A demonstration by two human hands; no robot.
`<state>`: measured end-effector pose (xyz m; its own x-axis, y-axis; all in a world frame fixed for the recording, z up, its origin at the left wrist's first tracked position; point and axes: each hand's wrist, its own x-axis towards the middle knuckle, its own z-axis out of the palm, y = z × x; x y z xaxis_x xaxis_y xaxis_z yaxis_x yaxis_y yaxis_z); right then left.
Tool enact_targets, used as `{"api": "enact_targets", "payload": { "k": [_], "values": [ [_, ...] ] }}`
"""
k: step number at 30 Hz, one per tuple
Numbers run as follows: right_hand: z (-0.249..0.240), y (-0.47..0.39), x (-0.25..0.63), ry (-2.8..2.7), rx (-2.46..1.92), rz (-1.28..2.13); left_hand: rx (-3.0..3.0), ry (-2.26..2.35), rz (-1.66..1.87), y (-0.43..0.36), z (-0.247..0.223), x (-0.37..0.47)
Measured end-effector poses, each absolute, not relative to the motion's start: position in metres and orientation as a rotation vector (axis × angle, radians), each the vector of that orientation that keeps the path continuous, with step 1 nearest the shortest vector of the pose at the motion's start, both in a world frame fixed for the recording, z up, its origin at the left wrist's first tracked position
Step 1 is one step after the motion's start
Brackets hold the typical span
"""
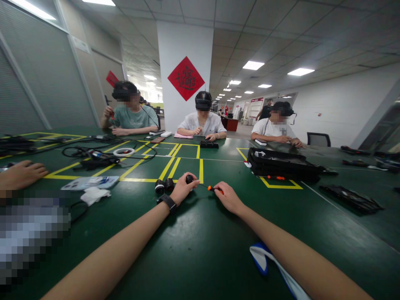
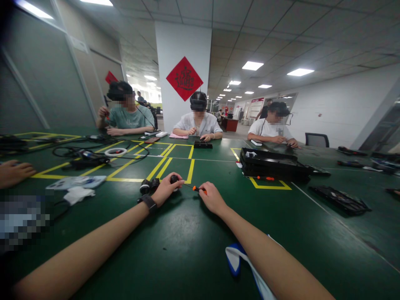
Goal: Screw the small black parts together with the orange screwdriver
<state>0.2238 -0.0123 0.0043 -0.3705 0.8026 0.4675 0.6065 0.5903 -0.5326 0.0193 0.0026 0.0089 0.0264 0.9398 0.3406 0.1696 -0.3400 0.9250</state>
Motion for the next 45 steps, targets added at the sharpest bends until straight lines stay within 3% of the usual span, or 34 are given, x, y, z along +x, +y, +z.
{"api": "enact_targets", "payload": {
  "k": [45],
  "values": [
    [0.0036, -0.0158, 0.2213, -2.143, -1.068, 0.410, 1.562, 1.105, 1.376, 0.0077, 0.0045, 0.0180]
  ]
}}
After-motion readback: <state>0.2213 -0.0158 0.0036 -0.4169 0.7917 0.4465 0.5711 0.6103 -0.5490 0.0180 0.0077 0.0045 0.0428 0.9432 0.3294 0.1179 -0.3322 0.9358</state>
